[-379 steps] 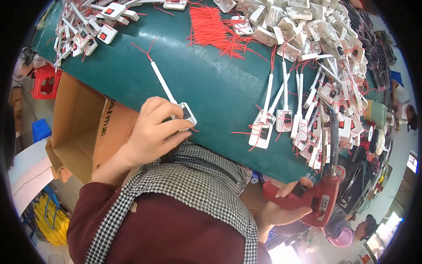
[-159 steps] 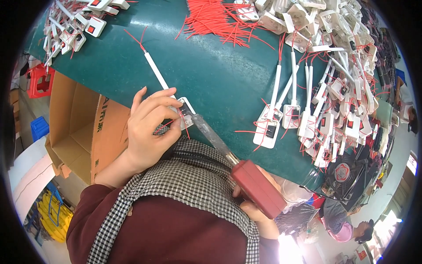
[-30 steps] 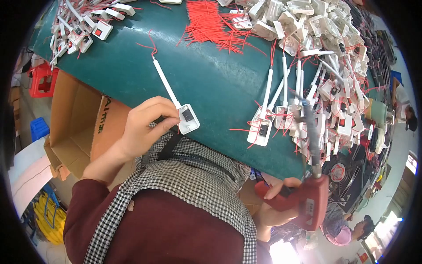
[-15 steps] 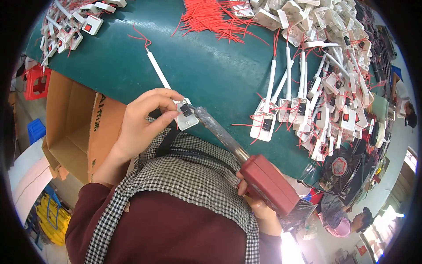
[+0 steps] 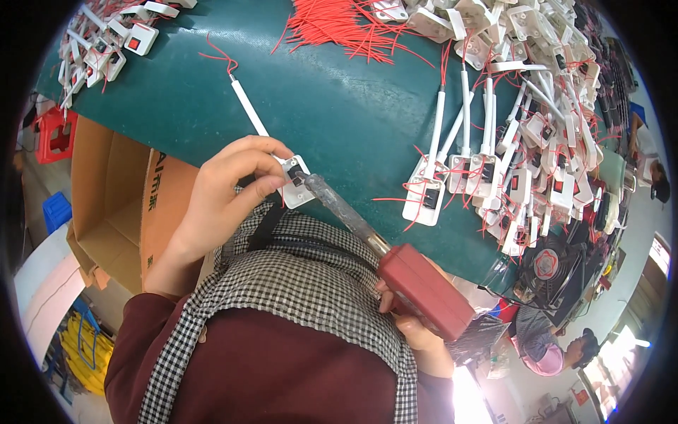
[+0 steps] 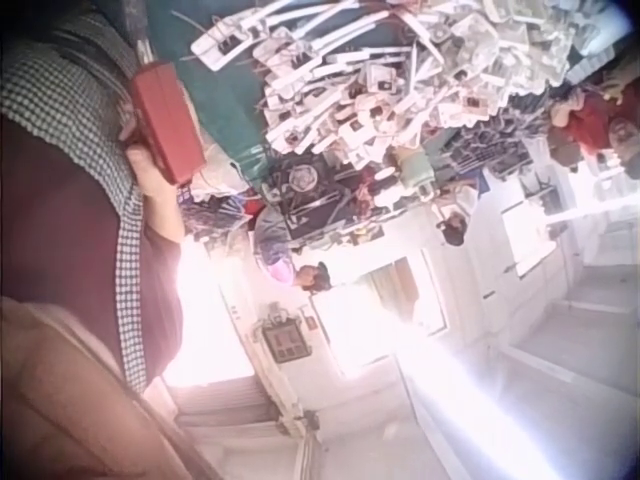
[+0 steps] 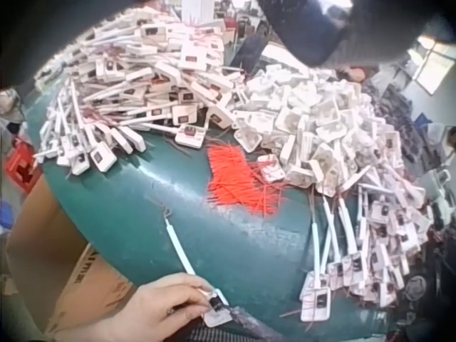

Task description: The person solders wires and electronic components to a switch with a soldering iron on a workbench.

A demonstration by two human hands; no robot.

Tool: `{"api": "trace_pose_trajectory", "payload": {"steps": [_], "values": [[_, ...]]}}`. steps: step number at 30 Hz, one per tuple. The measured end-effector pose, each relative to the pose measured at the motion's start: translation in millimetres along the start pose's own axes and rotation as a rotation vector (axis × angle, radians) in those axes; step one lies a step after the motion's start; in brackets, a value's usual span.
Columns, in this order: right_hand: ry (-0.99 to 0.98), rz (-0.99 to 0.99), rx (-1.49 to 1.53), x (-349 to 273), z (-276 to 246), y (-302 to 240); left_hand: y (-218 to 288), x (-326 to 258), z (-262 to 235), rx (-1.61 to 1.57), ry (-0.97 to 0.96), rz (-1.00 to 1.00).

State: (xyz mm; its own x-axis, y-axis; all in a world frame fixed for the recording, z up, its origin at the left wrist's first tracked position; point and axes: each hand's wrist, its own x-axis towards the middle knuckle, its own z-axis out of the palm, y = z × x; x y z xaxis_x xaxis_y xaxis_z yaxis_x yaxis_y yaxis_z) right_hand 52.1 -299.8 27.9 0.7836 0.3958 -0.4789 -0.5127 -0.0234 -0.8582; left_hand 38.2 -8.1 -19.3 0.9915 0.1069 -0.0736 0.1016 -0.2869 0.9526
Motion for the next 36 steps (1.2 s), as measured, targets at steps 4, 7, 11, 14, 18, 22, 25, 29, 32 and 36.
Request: {"api": "trace_pose_trajectory", "payload": {"steps": [4, 7, 11, 14, 18, 22, 25, 29, 32, 36], "values": [[0.008, -0.025, 0.013, -2, 1, 2, -1, -5, 2, 0.278, 0.006, 0.258], [-0.019, 0.028, -0.029, -4, -5, 5, 1, -5, -3, 0.509, 0.059, 0.525], [-0.020, 0.008, -0.041, -5, -4, 4, -7, -7, 1, 0.476, 0.205, 0.596], [-0.042, -0.041, -0.017, -4, -2, 5, -7, -11, 9, 0.438, 0.301, 0.526], [0.001, -0.039, -0.036, -4, 0, 3, -3, -9, 13, 0.426, 0.253, 0.335], [0.009, -0.036, -0.032, -4, 1, 3, -7, -9, 14, 0.350, 0.211, 0.249], [0.026, -0.125, -0.161, 0, 6, 4, -5, -8, 12, 0.324, 0.188, 0.207], [0.010, -0.135, -0.167, 1, 4, 6, -4, -10, 19, 0.300, 0.216, 0.167], [-0.009, -0.040, 0.015, -2, -1, 8, -7, -12, 23, 0.298, 0.255, 0.160], [-0.012, -0.029, 0.008, -1, 0, 7, -10, -12, 24, 0.256, 0.284, 0.162]]}}
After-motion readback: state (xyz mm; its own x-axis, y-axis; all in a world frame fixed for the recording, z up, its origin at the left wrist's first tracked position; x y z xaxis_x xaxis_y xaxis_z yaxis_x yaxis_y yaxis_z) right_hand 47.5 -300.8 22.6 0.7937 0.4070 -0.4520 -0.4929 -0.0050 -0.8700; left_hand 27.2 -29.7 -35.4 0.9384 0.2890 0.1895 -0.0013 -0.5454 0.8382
